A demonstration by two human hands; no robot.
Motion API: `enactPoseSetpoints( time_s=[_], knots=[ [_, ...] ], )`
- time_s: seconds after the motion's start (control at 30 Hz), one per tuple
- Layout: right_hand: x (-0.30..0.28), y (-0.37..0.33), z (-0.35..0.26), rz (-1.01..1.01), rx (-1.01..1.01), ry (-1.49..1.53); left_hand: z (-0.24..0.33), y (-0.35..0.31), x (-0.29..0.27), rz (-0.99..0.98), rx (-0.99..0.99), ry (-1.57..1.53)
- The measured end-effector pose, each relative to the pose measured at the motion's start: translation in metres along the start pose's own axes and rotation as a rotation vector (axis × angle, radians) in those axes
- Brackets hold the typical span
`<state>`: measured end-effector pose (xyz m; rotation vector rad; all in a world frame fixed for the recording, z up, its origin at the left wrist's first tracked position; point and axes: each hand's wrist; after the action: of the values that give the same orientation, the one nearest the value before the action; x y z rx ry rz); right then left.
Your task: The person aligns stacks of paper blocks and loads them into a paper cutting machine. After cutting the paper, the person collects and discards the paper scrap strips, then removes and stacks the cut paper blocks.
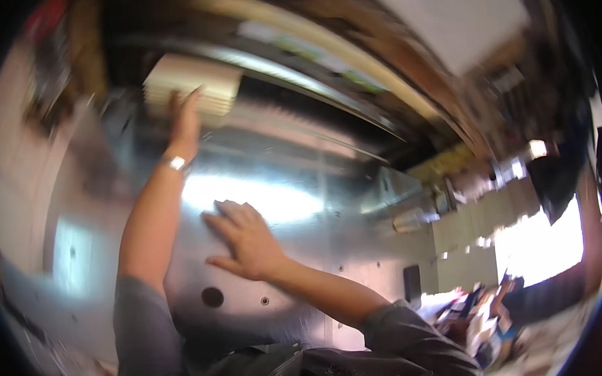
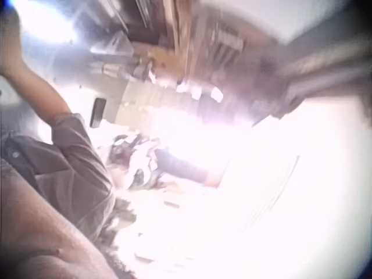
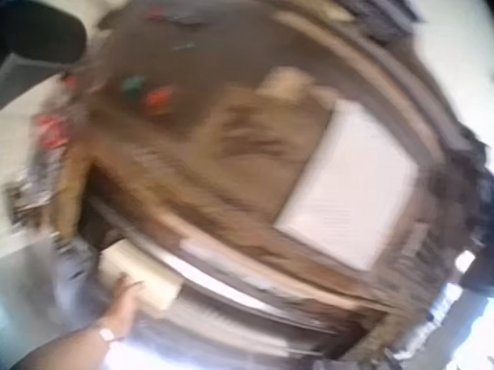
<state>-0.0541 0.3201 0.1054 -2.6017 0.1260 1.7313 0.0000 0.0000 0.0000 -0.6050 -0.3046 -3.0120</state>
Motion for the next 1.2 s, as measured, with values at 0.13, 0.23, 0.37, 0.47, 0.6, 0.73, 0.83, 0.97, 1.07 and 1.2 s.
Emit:
enactPoseSetpoints(
  time_s=[0.13,0.23,0.37,0.47,0.6,0.73,0.83,0.97,1.07,1.2],
  knots=[
    [0.019,0.031,-0.006,0.084,-0.026,0.1,0.017,0.059,0.022,-0.413,0.031,-0.205],
    [-0.001,-0.006,0.01,0.083,-0.047,0.156,0.022,0.022,0.029,-0.317,-0.16,-0.26],
    [-0.014,-0.014,0.01,0.153,-0.023,0.195,0.051,0.006,0.048,-0.311,-0.146,-0.163],
    [-0.016,-0.015,0.004,0.098,-0.015,0.274,0.06,0.0,0.035,-0.412,-0.053,-0.028],
    [0.0,-0.01,0.022,0.193,-0.01,0.334,0.049,-0.06,0.042,-0.601,0.197,0.539],
    [-0.013,-0.003,-0.002,0.138,-0.058,0.408,0.047,-0.052,-0.028,-0.967,0.52,1.082],
    [-0.008,-0.017,0.032,0.053,-0.053,0.445,0.059,-0.106,-0.009,-1.101,0.516,1.074],
    [0.002,-0.057,0.044,-0.099,-0.09,0.611,0.101,-0.142,-0.035,-1.253,0.541,1.3],
    [-0.044,-0.159,0.091,-0.146,-0.04,0.877,0.131,-0.2,-0.036,-1.162,0.425,1.369],
    [-0.156,-0.322,0.155,0.441,0.466,0.869,0.16,-0.228,-0.03,-1.076,0.438,1.384]
  ],
)
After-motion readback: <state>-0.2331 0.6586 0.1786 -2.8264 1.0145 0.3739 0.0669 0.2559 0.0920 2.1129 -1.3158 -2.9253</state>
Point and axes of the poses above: each hand's wrist, its own y-axis towards the middle knuckle, its own x-axis out of the palm, z = x × y, and after that the axes turned 12 degrees about x, right-handed
